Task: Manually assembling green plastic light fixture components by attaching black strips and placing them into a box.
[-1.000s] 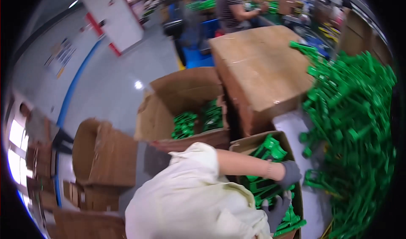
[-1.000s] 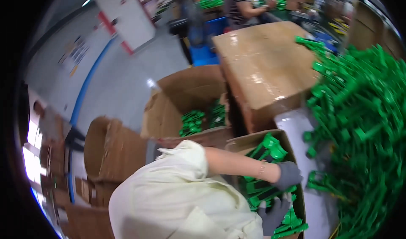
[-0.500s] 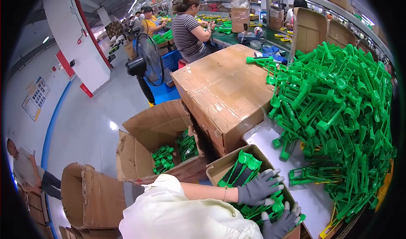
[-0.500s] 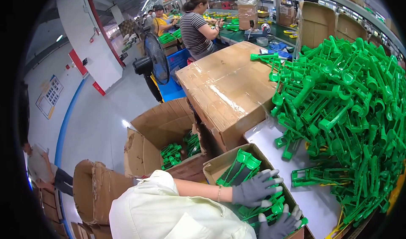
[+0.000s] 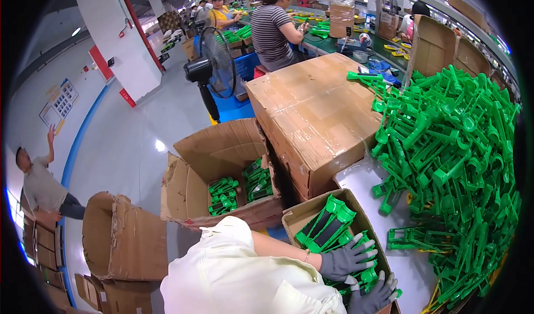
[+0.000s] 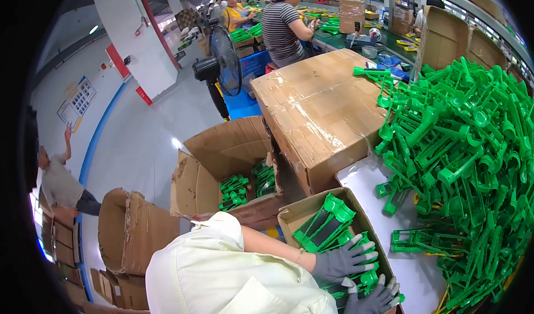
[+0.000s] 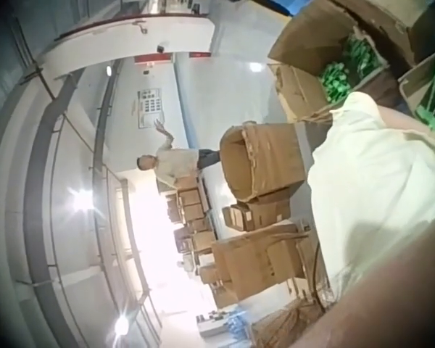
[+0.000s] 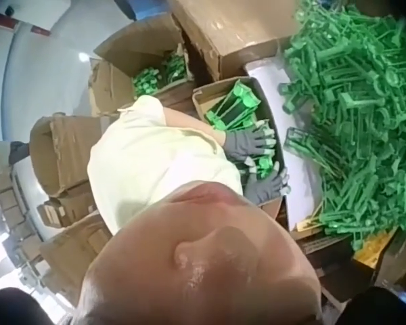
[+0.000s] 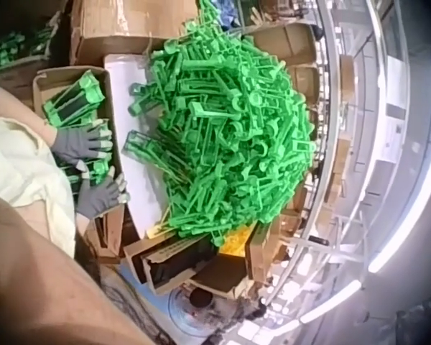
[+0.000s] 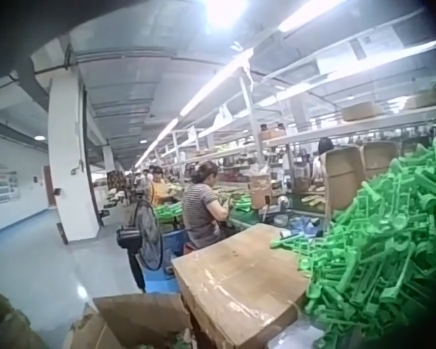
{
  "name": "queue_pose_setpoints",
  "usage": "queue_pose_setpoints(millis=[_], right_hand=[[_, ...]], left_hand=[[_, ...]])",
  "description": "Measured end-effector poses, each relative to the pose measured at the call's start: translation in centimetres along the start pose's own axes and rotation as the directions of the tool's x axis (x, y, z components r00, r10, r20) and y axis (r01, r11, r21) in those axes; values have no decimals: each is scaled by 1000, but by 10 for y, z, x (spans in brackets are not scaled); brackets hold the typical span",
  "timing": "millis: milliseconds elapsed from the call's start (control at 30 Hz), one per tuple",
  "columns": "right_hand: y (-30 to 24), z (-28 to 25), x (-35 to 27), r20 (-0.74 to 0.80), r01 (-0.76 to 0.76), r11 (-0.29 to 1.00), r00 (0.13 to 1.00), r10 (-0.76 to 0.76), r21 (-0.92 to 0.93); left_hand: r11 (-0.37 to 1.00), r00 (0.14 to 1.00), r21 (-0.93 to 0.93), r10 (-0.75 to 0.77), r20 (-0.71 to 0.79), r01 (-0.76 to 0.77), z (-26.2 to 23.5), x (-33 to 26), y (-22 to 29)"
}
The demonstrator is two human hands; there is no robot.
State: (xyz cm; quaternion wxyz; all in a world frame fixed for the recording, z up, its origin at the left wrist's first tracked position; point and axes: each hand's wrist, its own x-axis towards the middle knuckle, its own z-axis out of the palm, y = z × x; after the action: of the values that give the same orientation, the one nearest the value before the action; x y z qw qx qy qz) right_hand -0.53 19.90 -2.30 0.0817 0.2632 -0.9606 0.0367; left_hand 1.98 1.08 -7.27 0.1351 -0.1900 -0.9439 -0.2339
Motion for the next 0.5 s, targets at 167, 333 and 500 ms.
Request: queue_pose_setpoints(millis=[167, 333, 500], right_hand=[[1, 1, 0, 7, 24, 1000, 1000, -24, -10], [1, 0, 1, 13, 25, 999, 1000, -25, 37], [0, -1, 1, 6, 16, 999, 1000, -17, 50]], left_hand=[[1000, 1000, 5, 3, 15, -4, 1, -1, 1], [1000, 999, 7, 15, 28, -15, 4, -1, 1], [1000, 1000, 20, 19, 24, -19, 7, -2, 1]])
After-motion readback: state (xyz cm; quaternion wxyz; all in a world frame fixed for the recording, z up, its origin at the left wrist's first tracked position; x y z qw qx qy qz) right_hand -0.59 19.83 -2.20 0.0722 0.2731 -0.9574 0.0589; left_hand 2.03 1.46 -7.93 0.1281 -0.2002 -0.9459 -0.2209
